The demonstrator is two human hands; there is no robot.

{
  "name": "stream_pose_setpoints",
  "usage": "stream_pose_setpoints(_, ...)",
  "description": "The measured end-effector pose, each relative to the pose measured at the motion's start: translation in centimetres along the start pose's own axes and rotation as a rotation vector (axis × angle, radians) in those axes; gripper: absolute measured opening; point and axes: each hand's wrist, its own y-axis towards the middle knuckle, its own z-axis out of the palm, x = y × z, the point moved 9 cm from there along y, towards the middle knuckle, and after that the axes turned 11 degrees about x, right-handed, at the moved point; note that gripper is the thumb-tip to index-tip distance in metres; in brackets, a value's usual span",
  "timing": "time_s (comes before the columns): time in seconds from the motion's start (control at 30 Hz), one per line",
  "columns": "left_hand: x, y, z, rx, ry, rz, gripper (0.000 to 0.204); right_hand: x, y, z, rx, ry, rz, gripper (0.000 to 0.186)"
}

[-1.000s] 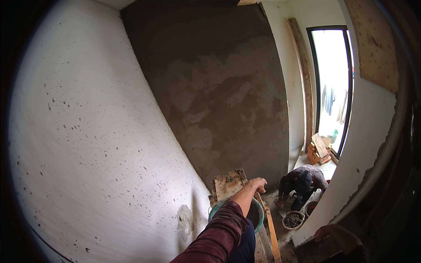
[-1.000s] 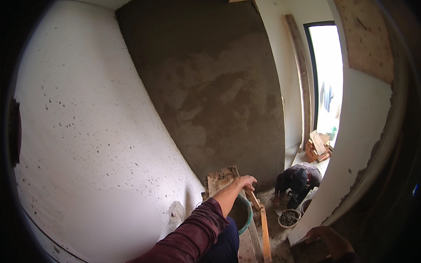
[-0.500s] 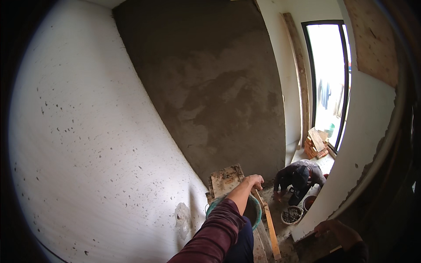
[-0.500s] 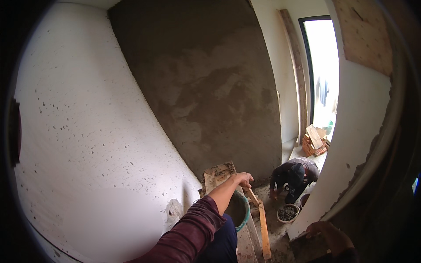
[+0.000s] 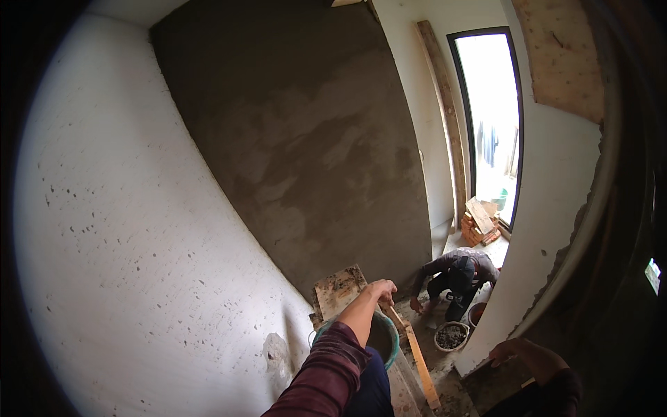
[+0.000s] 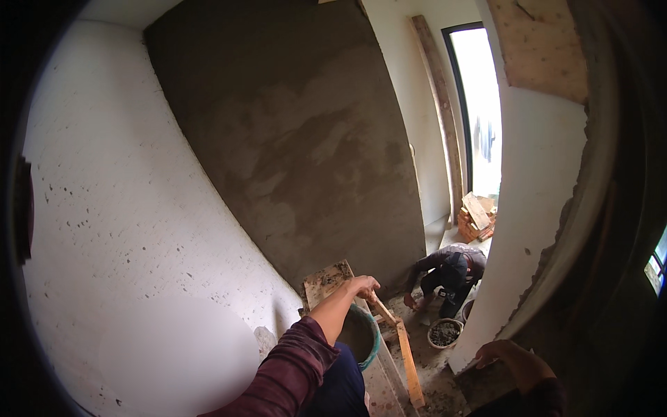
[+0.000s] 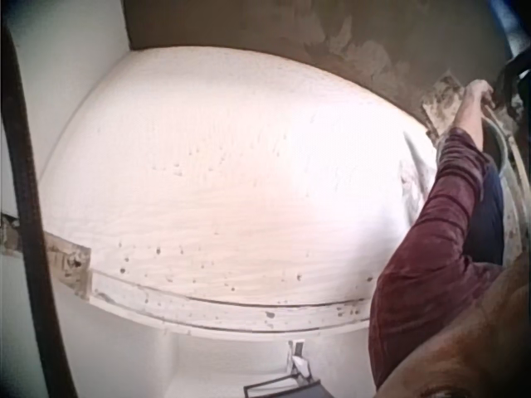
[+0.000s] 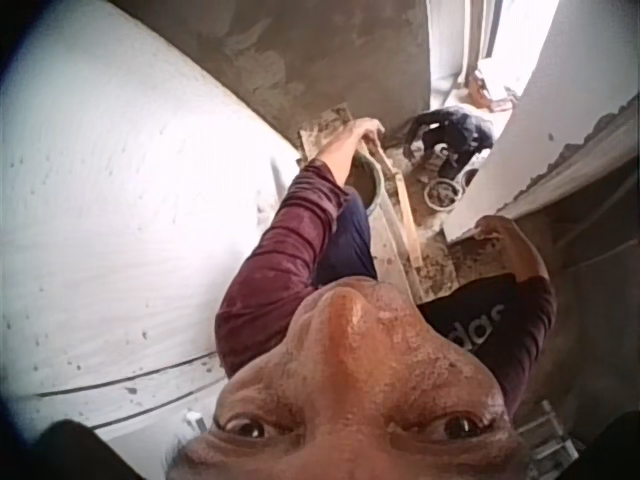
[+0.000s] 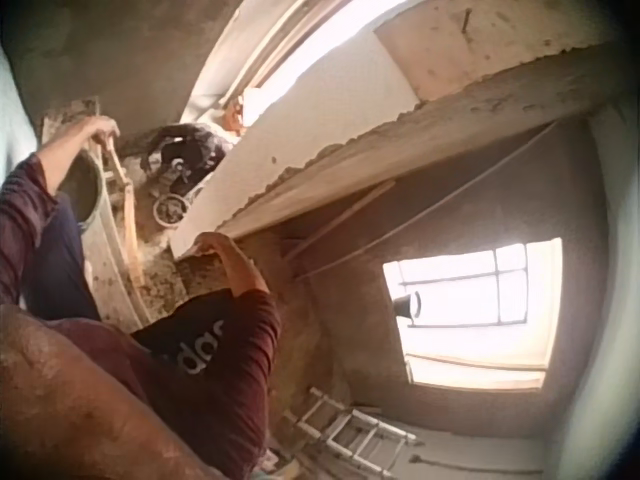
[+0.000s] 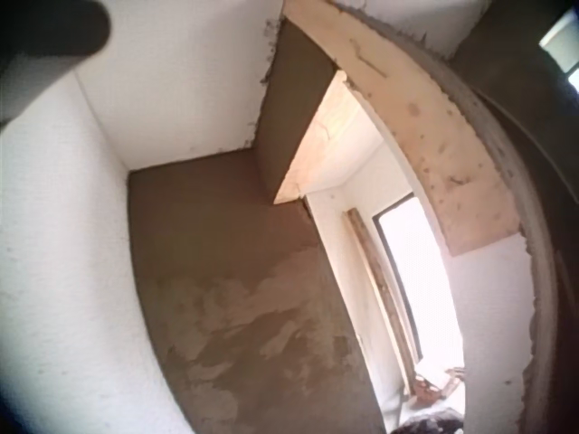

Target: The person applies mortar to an interior wall corner using a trowel, while standing on a wooden scaffold and dipping the tool into a bucket of mixture.

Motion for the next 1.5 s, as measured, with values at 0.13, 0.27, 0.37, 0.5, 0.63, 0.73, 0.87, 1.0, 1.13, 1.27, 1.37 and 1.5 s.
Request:
stream_pose_setpoints(0.13, -9.2, -4.2, 1.2, -0.057, 0.497, 0.026, 0.082, -2.3, -1.0, 1.4, 0.002, 0.028, 0.041, 0.060)
stream_pose_setpoints(0.27, -8.5, -6.6, 1.2, -0.011, 0.407, -0.093, 0.083, -1.6, 0.0, 0.8, 0.035, 0.040, 0.032, 0.071)
stream_pose_setpoints(0.37, -7.5, -5.9, 1.1, 0.015, 0.368, -0.091, 0.083, -2.3, 1.0, 1.0, 0.015, 0.037, -0.003, 0.066)
stream_pose_setpoints(0.5, -8.6, -4.5, 0.5, -0.085, 0.460, -0.005, 0.063, -5.4, 3.4, 1.9, 0.077, -0.001, 0.017, 0.064)
stream_pose_setpoints(0.63, -4.9, -4.6, 0.5, -0.057, 0.365, -0.043, 0.065, -2.6, 2.0, 0.4, 0.001, 0.124, 0.024, 0.068)
stream_pose_setpoints(0.73, -6.9, -3.6, 0.8, -0.013, 0.383, -0.077, 0.069, -4.1, 1.4, 1.2, -0.001, 0.145, 0.057, 0.072)
stream_pose_setpoints(0.87, -5.0, 3.7, 0.9, 0.018, 0.300, -0.005, 0.072, -6.7, 0.5, 3.1, -0.024, 0.281, 0.037, 0.075)
stream_pose_setpoints(1.0, 9.9, 3.9, -0.6, 0.058, -0.151, -0.079, 0.064, -0.2, 2.7, -0.7, 0.079, 0.260, -0.020, 0.077)
stream_pose_setpoints(1.13, 2.0, 5.7, 0.5, 0.096, -0.381, -0.086, 0.038, -2.6, 1.3, 0.9, -0.002, -0.179, 0.060, 0.076)
stream_pose_setpoints(1.27, 0.1, 1.1, 1.3, 0.105, -0.527, -0.297, 0.029, -0.9, -0.5, -0.1, -0.073, -0.103, 0.011, 0.052)
stream_pose_setpoints(1.37, -2.2, -1.1, 0.1, -0.011, -0.135, -0.168, 0.028, -0.5, -0.6, -0.6, -0.153, -0.127, -0.037, 0.046)
stream_pose_setpoints(1.5, -1.7, -2.2, -1.0, -0.042, 0.198, -0.081, 0.048, 0.4, 0.9, -1.6, -0.180, -0.294, -0.082, 0.048)
